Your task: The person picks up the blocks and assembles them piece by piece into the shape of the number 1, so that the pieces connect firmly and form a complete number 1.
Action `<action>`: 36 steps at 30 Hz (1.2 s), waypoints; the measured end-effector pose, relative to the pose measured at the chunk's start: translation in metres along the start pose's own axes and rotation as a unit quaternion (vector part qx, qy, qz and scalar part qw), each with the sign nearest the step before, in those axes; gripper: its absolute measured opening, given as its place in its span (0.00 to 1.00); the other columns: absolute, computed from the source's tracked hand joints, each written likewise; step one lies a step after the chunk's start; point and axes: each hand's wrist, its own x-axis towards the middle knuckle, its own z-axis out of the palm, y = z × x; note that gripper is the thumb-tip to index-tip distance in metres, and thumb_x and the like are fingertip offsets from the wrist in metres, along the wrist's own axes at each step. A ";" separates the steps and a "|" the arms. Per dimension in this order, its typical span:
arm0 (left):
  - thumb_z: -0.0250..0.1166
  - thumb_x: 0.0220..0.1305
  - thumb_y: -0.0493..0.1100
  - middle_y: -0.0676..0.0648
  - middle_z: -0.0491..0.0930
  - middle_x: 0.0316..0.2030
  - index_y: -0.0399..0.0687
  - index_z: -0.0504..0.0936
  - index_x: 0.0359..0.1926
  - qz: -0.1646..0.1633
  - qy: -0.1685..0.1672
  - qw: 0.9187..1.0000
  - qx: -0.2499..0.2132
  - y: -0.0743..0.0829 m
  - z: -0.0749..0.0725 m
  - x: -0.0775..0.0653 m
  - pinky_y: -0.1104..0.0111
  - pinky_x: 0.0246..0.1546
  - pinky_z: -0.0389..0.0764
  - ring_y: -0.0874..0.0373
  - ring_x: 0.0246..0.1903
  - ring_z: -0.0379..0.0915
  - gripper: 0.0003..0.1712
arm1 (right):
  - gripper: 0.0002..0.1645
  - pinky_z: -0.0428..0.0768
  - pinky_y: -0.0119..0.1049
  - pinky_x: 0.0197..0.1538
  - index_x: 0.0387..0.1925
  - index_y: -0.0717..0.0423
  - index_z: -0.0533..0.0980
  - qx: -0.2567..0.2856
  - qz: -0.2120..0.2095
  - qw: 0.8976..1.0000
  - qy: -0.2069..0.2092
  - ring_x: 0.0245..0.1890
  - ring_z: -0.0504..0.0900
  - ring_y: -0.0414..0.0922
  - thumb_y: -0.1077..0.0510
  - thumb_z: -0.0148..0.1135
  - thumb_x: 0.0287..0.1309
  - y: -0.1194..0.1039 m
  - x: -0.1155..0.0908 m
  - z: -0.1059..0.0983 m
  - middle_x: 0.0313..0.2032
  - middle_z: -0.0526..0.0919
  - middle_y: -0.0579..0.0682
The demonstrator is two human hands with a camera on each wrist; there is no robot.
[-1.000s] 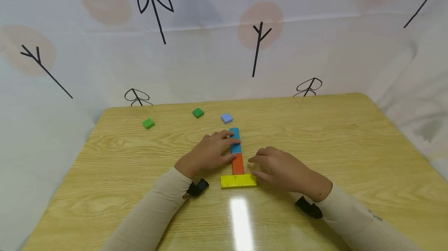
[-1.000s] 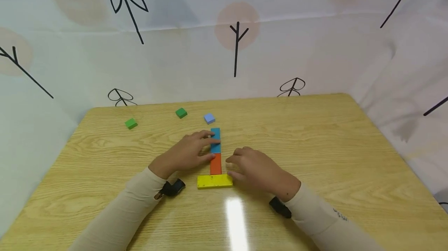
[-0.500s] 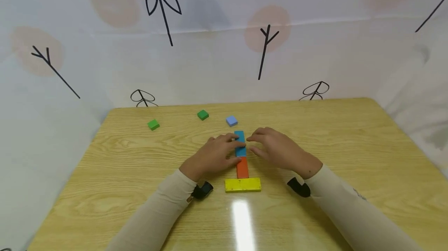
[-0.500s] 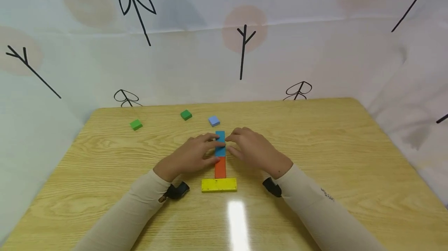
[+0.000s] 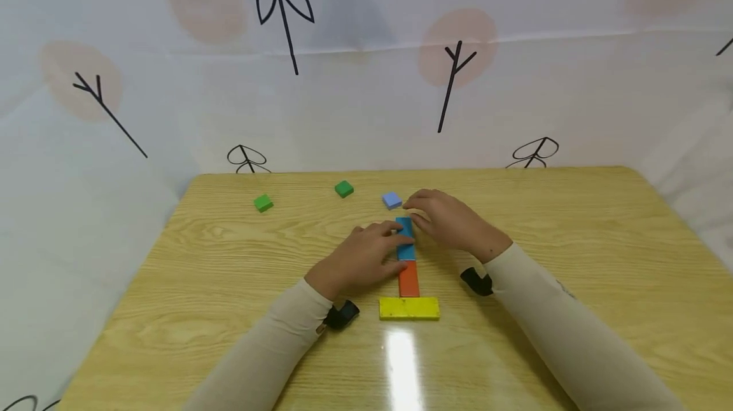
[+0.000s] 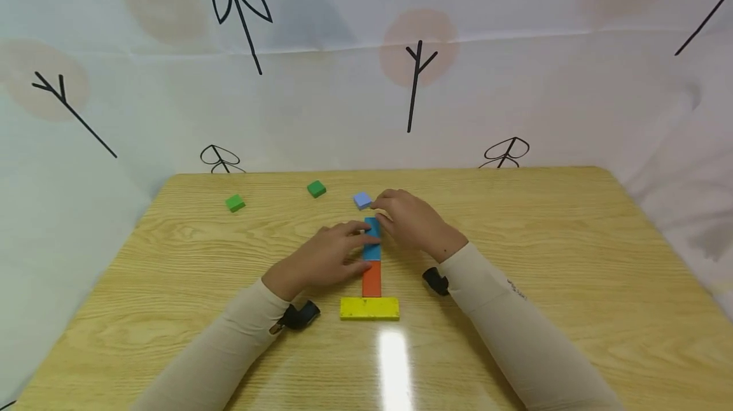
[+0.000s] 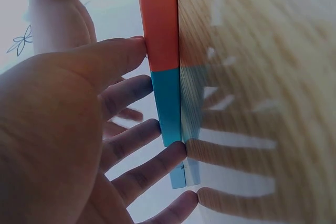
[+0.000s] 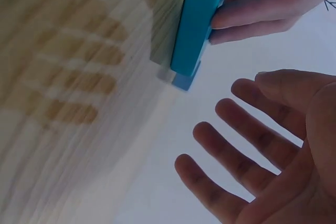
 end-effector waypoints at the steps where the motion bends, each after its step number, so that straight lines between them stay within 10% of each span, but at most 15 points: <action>1: 0.55 0.74 0.59 0.50 0.66 0.72 0.61 0.72 0.70 -0.001 -0.001 1.000 0.003 0.000 0.000 0.000 0.45 0.63 0.70 0.54 0.71 0.64 0.27 | 0.19 0.78 0.53 0.60 0.59 0.62 0.78 0.004 -0.002 1.000 -0.001 0.60 0.78 0.58 0.60 0.59 0.70 0.001 0.004 0.001 0.60 0.79 0.60; 36: 0.55 0.74 0.60 0.51 0.66 0.71 0.63 0.72 0.70 0.002 0.010 1.000 0.013 -0.001 0.002 0.001 0.49 0.60 0.72 0.54 0.69 0.66 0.27 | 0.23 0.73 0.56 0.65 0.65 0.70 0.70 0.029 -0.061 0.996 -0.051 0.66 0.72 0.63 0.64 0.52 0.73 0.017 0.024 0.016 0.66 0.72 0.67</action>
